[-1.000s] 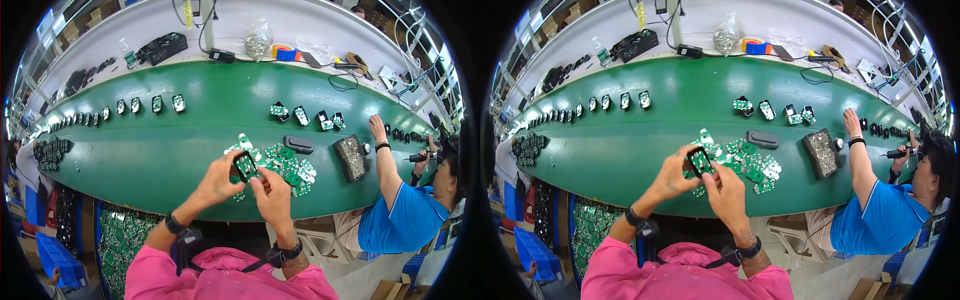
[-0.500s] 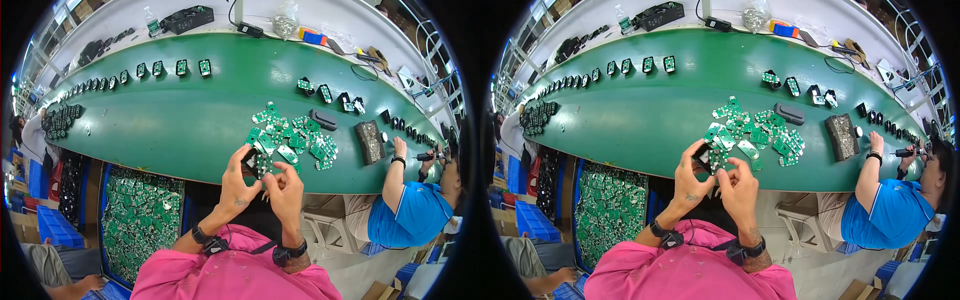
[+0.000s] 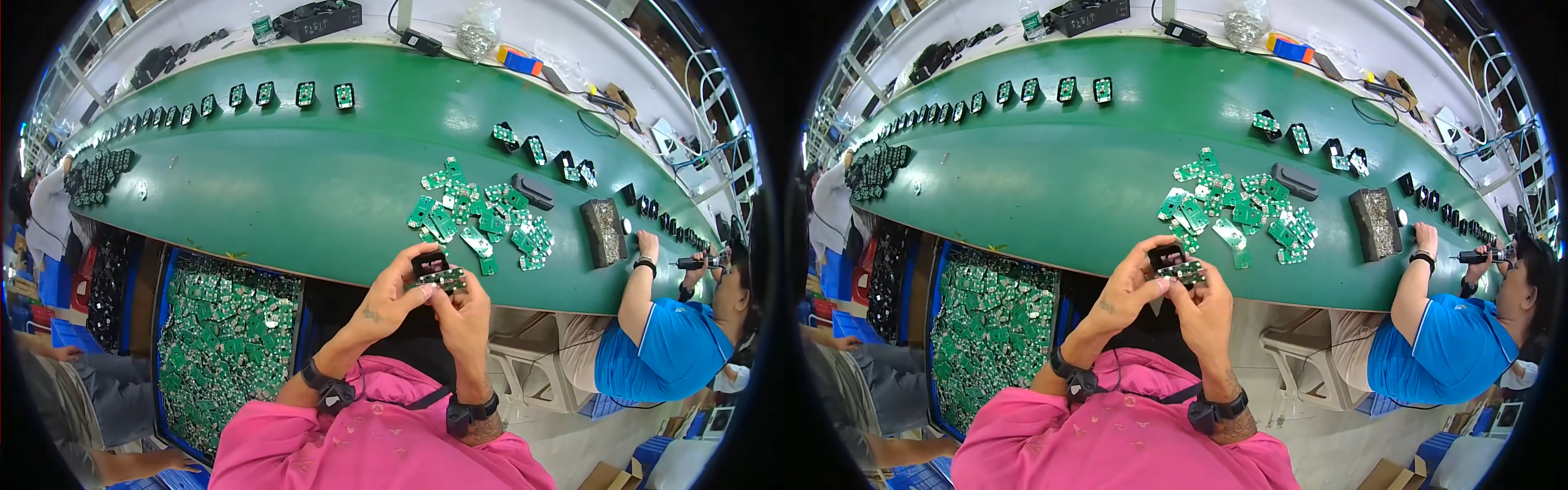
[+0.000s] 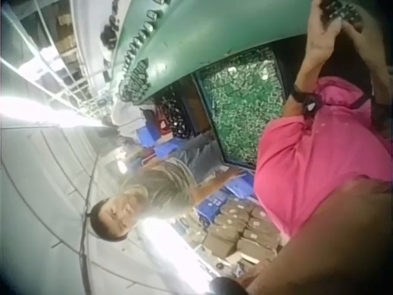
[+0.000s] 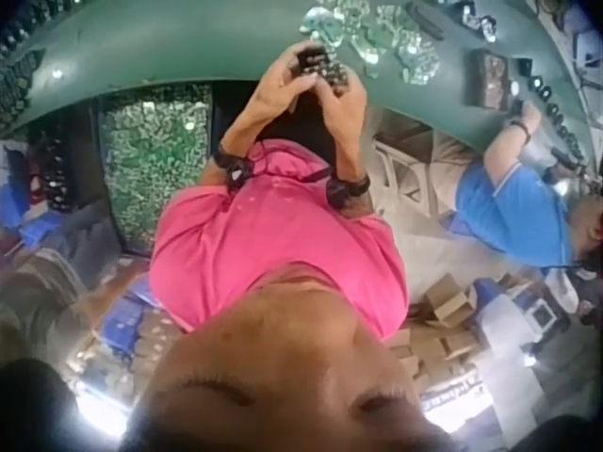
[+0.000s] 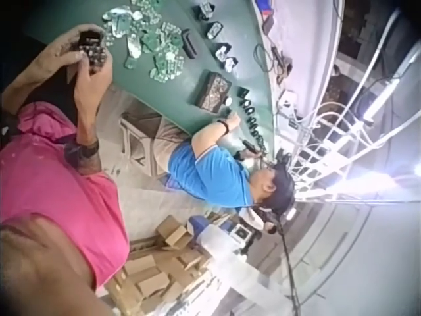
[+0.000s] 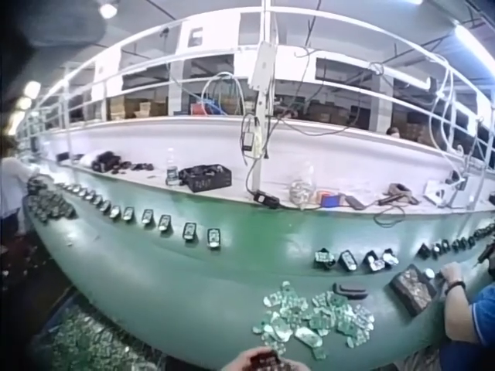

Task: The person picks up a circuit board and a black plastic housing, fits the board into the housing by hand, and places the assembled unit onto the workbench. They then repeat the process with another circuit board and housing.

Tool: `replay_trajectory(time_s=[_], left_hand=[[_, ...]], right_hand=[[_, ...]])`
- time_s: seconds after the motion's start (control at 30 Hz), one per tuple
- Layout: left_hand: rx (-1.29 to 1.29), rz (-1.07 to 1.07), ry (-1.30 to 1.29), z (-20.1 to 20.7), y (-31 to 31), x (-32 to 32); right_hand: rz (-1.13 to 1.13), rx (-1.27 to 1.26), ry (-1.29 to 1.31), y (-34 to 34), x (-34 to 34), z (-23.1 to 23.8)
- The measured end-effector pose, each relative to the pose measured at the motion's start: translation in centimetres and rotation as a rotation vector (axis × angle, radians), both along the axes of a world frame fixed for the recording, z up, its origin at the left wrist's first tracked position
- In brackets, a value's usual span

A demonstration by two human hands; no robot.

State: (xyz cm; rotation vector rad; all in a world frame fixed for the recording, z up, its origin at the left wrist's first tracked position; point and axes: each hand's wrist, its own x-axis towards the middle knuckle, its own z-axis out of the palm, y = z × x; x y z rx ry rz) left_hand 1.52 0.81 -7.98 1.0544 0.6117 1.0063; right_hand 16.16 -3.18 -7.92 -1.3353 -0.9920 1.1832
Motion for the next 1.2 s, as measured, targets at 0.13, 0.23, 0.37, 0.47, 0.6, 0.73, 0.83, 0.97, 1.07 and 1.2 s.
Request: replay_trajectory(time_s=[0.13, 0.23, 0.37, 0.47, 0.6, 0.73, 0.83, 0.97, 1.07, 1.2], left_hand=[[-0.192, -0.022, -0.032, 0.2, -0.2, -0.4], [-0.162, 0.051, 0.056, 0.8, -0.5, -0.5], [-0.062, 0.101, 0.165, 1.8, -1.1, -0.2], [0.035, 0.107, 0.248, 1.6, -1.6, -0.2], [0.009, 0.143, 0.202, 2.2, -2.2, -0.2], [0.076, 0.290, 0.223, 3.2, -3.3, -0.3], [0.155, 0.371, 0.254, 3.9, -3.9, -0.4], [0.199, 0.352, 0.296, 4.9, -4.6, -0.5], [0.281, 0.385, 0.350, 5.3, -4.9, -0.6], [0.439, 0.445, 0.483, 5.9, -5.2, -1.0]], right_hand=[[-0.008, 0.003, -0.033, -0.8, 0.2, 2.0], [-0.165, 0.326, -0.577, -1.6, 1.4, 2.6], [0.099, 0.199, -0.350, -1.7, 0.9, 5.0], [0.135, 0.171, -0.225, -1.7, 0.5, 4.4], [0.113, 0.200, -0.174, -2.2, 0.6, 3.8], [0.046, 0.283, -0.269, -2.9, -0.1, 4.1], [0.057, 0.350, -0.326, -2.9, -0.5, 4.8], [-0.007, 0.470, -0.533, -3.0, -0.6, 4.7], [-0.055, 0.542, -0.744, -2.8, -0.6, 5.1], [0.095, 0.575, -0.938, -2.7, -0.2, 6.3]])
